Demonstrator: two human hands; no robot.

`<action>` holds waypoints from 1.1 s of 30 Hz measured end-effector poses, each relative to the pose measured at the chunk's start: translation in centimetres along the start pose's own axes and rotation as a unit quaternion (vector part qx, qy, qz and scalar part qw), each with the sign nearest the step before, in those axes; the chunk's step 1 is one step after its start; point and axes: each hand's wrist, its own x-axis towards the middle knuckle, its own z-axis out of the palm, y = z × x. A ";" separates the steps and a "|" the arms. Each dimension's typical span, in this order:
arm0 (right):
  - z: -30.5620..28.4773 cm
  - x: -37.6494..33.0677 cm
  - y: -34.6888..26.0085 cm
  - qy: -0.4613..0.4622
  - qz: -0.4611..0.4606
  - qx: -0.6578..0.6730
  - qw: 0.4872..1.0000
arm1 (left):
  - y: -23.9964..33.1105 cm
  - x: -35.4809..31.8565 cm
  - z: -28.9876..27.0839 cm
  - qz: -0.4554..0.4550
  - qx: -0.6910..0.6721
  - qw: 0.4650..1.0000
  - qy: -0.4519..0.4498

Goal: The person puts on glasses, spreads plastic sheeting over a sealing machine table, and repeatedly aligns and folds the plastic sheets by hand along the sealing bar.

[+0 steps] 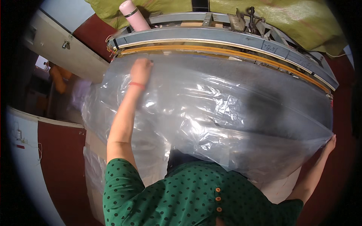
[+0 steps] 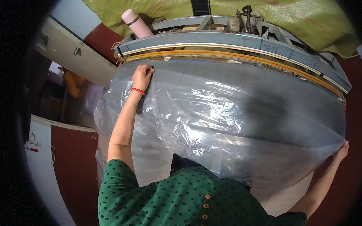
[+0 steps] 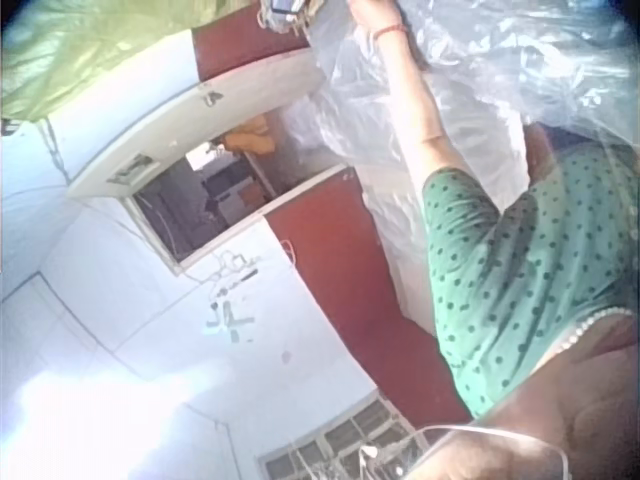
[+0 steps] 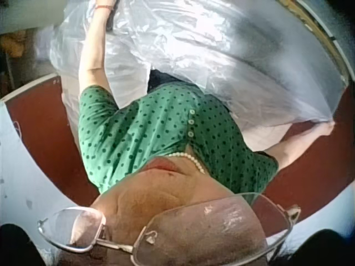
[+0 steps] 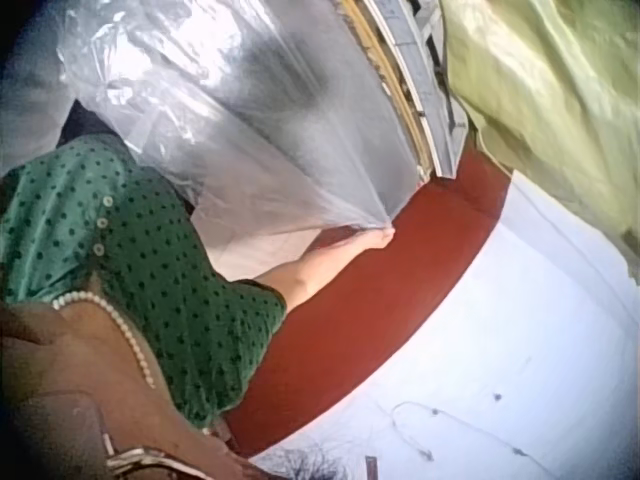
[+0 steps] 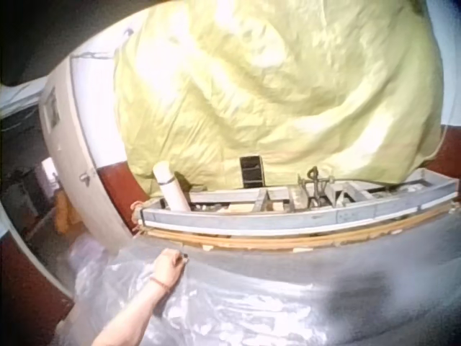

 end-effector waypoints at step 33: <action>25.5 1.3 -8.2 0.058 -0.112 0.060 0.990 | -13.7 5.2 7.3 -0.284 -0.364 0.873 0.159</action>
